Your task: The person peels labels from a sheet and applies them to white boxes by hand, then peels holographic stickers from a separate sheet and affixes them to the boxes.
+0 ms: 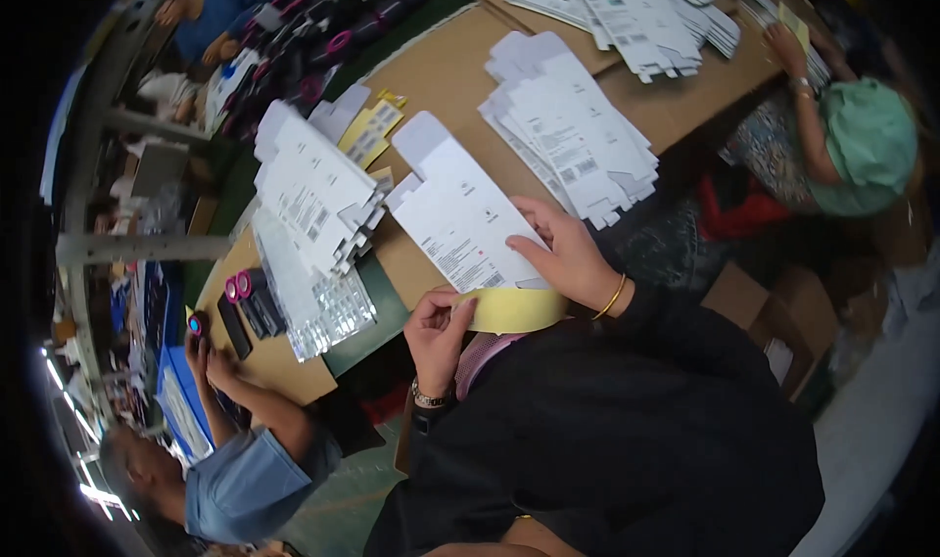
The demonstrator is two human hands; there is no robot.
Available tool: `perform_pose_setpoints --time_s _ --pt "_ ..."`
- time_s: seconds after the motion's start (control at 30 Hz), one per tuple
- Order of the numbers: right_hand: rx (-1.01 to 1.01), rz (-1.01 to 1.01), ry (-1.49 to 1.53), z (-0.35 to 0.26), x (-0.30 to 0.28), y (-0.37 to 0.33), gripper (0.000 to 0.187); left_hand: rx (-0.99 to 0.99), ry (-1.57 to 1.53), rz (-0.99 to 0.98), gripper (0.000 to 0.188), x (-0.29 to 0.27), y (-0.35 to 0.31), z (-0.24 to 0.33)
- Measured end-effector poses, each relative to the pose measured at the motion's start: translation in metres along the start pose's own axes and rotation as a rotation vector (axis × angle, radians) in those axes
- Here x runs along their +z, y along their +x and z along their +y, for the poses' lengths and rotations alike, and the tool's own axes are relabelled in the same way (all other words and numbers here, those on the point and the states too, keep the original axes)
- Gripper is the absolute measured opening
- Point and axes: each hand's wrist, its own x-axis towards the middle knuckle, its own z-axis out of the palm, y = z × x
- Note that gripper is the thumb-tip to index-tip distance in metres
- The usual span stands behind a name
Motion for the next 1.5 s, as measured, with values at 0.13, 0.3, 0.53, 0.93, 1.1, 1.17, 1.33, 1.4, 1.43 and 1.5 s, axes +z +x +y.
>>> perform_pose_setpoints --time_s 0.13,0.3,0.53,0.93,1.1,1.17,1.33,1.4,1.43,1.5 --pt "-0.147 0.236 -0.207 -0.012 -0.025 -0.004 0.045 -0.046 -0.018 0.019 0.01 0.006 0.003 0.013" --pt "-0.236 0.369 -0.149 -0.034 -0.076 0.015 0.045 -0.112 0.03 -0.026 0.009 0.004 0.003 0.015" --pt "-0.295 0.465 -0.843 -0.034 -0.142 0.043 0.048 -0.142 -0.008 -0.121 0.008 0.014 0.01 0.014" --pt "-0.064 0.36 -0.805 -0.027 -0.168 0.062 0.05 -0.074 -0.018 -0.289 0.011 0.038 0.042 0.004" --pt "0.012 0.252 -0.658 -0.04 -0.163 0.066 0.052 -0.103 -0.043 -0.248 0.01 0.055 0.064 -0.003" --pt "-0.009 0.247 -0.675 -0.04 -0.16 0.071 0.054 -0.108 -0.063 -0.238 0.01 0.063 0.078 -0.005" --pt "-0.044 0.231 -0.7 -0.019 -0.169 0.078 0.058 -0.179 -0.123 -0.216 0.007 0.083 0.097 -0.012" --pt "-0.067 0.205 -0.696 -0.021 -0.17 0.087 0.059 -0.174 -0.233 -0.189 0.007 0.088 0.101 -0.016" --pt "0.038 0.153 -0.591 -0.021 -0.172 0.089 0.059 -0.155 -0.23 -0.169 0.007 0.089 0.104 -0.017" --pt "0.25 0.035 -0.387 -0.021 -0.171 0.091 0.061 -0.159 -0.168 -0.173 0.009 0.096 0.107 -0.02"
